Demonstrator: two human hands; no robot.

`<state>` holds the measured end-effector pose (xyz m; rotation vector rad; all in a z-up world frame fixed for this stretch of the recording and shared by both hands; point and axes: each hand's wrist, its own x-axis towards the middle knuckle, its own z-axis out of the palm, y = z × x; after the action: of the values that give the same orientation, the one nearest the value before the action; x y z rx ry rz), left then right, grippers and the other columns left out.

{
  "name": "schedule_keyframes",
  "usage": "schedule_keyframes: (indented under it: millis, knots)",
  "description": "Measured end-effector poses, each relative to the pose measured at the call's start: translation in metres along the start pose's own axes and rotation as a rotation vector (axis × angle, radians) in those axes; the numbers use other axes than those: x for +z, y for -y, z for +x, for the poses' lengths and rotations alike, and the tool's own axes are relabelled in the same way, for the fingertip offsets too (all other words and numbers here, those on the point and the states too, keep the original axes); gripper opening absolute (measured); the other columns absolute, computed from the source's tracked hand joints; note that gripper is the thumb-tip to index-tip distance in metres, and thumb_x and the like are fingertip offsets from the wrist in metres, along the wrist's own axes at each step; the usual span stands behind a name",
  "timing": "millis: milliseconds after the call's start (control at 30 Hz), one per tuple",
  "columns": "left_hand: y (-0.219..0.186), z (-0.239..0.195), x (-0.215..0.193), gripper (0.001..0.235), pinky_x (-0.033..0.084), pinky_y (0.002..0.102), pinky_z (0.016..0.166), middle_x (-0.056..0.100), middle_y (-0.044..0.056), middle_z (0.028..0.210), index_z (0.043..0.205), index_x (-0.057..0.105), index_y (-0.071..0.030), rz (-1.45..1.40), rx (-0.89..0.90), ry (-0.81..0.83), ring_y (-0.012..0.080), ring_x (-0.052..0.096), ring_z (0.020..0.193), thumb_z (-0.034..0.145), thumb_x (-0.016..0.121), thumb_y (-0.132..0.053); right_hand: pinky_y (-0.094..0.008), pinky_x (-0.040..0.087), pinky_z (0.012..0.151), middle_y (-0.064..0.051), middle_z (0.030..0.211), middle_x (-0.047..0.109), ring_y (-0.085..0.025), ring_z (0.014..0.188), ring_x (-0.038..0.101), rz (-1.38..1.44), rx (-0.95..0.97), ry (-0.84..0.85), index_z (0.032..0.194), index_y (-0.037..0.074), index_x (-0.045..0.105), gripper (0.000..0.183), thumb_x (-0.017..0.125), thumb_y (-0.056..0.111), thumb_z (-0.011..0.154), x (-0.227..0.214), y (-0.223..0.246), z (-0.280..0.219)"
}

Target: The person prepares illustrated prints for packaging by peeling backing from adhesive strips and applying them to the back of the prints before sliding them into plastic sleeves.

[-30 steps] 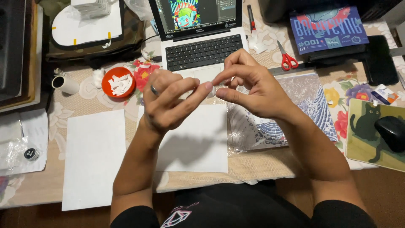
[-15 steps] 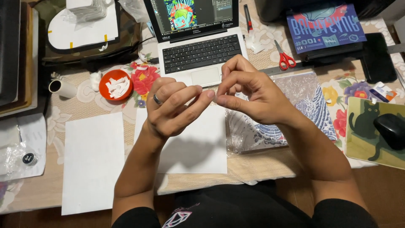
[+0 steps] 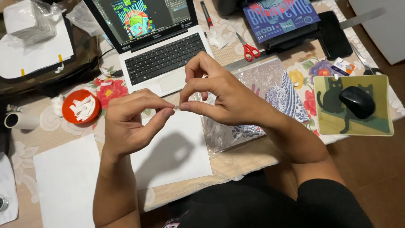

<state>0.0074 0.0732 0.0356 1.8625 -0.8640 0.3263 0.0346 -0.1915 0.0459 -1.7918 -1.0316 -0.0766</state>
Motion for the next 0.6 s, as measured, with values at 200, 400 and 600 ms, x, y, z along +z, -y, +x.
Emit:
schedule_keyframes:
  millis: [200,400,600]
  knots:
    - [0.001,-0.001,0.002,0.002,0.054,0.03,0.075,0.08,0.013,0.091,0.105,0.082,0.002,0.029,-0.044,-0.007,0.0199,0.071,0.077,0.103,0.081,0.002,-0.031,0.054,0.083,-0.008,0.117,0.048,-0.022,0.106,0.055,-0.064,-0.04,0.001,0.113,0.012,0.077,0.009,0.077,0.022,0.113,-0.001,-0.001,0.0]
    - [0.002,0.001,0.008,0.003,0.053,0.031,0.074,0.081,0.012,0.091,0.103,0.082,0.001,0.098,-0.002,0.001,0.0198,0.07,0.076,0.105,0.08,0.001,-0.032,0.054,0.085,-0.007,0.117,0.047,-0.022,0.106,0.054,-0.073,-0.031,0.014,0.113,0.013,0.078,0.01,0.076,0.024,0.113,-0.001,-0.003,0.0]
    - [0.006,-0.001,0.016,0.008,0.054,0.031,0.075,0.08,0.012,0.09,0.099,0.081,0.001,0.116,0.0,-0.069,0.0202,0.071,0.076,0.106,0.078,-0.001,-0.029,0.054,0.078,-0.01,0.119,0.05,-0.021,0.106,0.058,-0.114,-0.032,-0.041,0.133,0.011,0.075,0.022,0.076,0.023,0.114,0.0,-0.004,-0.004]
